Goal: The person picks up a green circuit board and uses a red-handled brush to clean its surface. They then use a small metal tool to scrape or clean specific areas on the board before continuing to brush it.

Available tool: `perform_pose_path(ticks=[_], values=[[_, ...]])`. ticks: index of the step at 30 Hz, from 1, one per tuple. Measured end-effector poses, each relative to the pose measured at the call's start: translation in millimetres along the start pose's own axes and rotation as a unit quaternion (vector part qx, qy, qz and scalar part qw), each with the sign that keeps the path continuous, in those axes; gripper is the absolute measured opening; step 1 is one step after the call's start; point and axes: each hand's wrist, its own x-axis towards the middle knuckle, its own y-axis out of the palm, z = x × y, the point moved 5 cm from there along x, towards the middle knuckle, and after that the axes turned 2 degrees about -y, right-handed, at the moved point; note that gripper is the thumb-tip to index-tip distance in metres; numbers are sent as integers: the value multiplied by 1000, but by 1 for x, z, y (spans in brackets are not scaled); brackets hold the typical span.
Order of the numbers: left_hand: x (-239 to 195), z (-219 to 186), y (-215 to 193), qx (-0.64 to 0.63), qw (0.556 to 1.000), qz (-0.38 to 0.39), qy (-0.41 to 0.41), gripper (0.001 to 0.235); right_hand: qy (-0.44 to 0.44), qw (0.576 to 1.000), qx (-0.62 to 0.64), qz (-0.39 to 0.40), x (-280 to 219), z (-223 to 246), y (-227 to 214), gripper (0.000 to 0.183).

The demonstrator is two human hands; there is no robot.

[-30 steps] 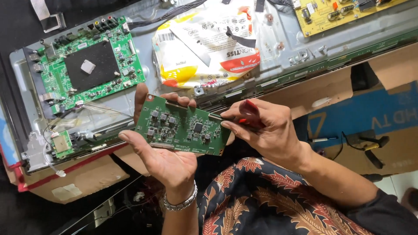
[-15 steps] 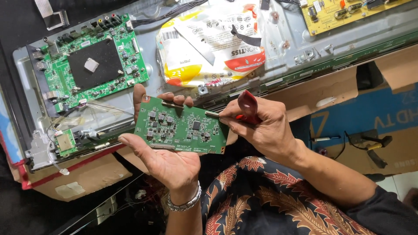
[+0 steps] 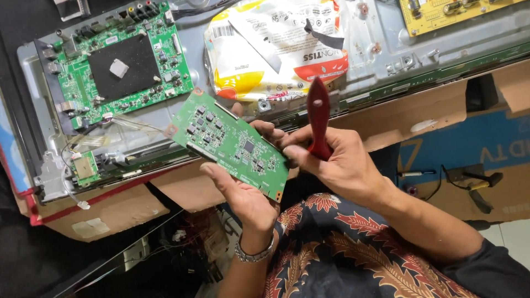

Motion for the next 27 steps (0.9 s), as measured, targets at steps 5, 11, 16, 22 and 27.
perform_pose_path(ticks=[5, 11, 16, 22, 27], values=[[7, -4, -18, 59, 997, -12, -40, 84, 131, 977, 158, -53, -12, -26, -33, 47], [8, -2, -25, 209, 973, -7, -102, 87, 153, 915, 363, -92, -28, -50, -69, 38], [6, -2, -25, 253, 959, -24, -121, 90, -32, 980, 147, -132, -42, -22, -55, 32], [-4, -15, -30, 204, 971, -26, -122, 90, -42, 981, 168, -87, -42, -27, -38, 33], [-6, -15, -37, 188, 974, -48, -119, 89, -95, 992, 41, -70, -42, -11, -26, 32]])
